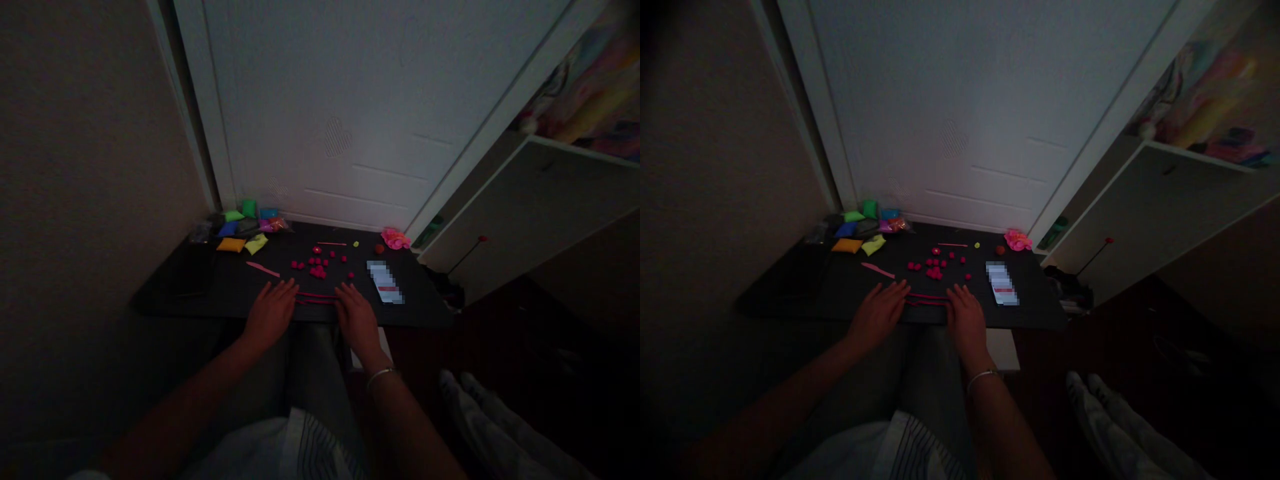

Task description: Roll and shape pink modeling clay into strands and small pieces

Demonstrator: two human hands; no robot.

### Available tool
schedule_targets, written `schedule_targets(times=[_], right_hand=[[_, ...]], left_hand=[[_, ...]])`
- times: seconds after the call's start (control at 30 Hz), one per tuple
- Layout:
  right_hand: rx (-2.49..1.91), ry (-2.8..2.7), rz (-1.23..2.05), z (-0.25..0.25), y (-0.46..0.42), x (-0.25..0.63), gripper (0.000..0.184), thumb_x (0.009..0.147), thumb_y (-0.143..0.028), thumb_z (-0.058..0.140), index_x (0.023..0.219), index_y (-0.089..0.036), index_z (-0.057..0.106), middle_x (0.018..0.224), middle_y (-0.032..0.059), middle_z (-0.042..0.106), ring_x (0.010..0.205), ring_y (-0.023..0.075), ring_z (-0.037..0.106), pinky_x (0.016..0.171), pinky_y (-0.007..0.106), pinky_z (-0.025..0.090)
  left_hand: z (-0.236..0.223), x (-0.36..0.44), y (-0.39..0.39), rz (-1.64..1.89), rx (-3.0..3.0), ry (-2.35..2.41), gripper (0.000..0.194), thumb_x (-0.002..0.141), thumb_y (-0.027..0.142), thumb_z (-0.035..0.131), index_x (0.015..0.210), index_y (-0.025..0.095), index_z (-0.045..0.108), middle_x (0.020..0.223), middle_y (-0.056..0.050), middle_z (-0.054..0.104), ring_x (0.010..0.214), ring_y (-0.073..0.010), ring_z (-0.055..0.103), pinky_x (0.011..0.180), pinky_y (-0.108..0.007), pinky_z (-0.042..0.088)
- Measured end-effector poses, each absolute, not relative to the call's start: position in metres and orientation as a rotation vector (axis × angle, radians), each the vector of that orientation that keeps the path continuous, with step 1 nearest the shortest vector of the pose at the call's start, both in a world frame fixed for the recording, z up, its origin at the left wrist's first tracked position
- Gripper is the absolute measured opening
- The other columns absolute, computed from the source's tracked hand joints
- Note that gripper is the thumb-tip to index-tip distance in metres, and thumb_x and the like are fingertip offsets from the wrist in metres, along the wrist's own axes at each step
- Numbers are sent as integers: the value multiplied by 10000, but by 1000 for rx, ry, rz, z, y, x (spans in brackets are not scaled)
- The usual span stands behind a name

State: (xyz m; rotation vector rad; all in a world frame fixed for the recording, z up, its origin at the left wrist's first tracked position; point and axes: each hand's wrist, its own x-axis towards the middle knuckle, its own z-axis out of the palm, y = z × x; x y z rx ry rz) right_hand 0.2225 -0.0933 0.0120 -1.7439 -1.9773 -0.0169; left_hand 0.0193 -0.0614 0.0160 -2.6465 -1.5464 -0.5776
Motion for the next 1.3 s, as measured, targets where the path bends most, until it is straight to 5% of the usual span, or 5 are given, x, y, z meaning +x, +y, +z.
schedule_targets(times=[0.17,0.5,1.0,1.2,1.3], right_hand=[[-1871,-2097,149,33,-64,248,203,802,-282,533,931,-200,665,1171,74,575,1121,217,490,931,352,385],[-1765,-2373,266,42,-51,255,149,810,-233,509,839,-200,651,1124,49,584,1005,177,546,856,294,408],[-1800,-2312,140,41,-25,262,184,841,-248,460,850,-174,628,1223,85,521,1079,206,509,907,345,401],[-1780,-2127,25,34,-55,223,332,867,-212,380,1155,-142,530,1318,104,444,1225,210,380,987,368,339],[-1685,-2211,52,22,-75,185,413,885,-257,346,1270,-131,424,1388,91,353,1287,210,286,1043,403,253]], left_hand=[[41,8,-17,-231,-2818,-1506,222,814,301,471,901,230,663,1117,-29,625,1170,-272,448,955,-447,331],[52,18,3,-51,-2937,-1287,134,736,204,527,734,196,661,898,-63,655,1031,-252,540,877,-389,391],[38,24,25,-233,-2750,-1247,254,837,223,402,891,180,647,1050,-65,632,1155,-254,458,961,-422,343],[29,15,7,-490,-2709,-1340,337,847,204,375,1111,150,577,1207,-96,557,1171,-257,450,951,-421,373],[26,6,-7,-567,-2732,-1378,330,848,227,371,1055,149,615,1220,-97,548,1177,-265,443,956,-430,374]])
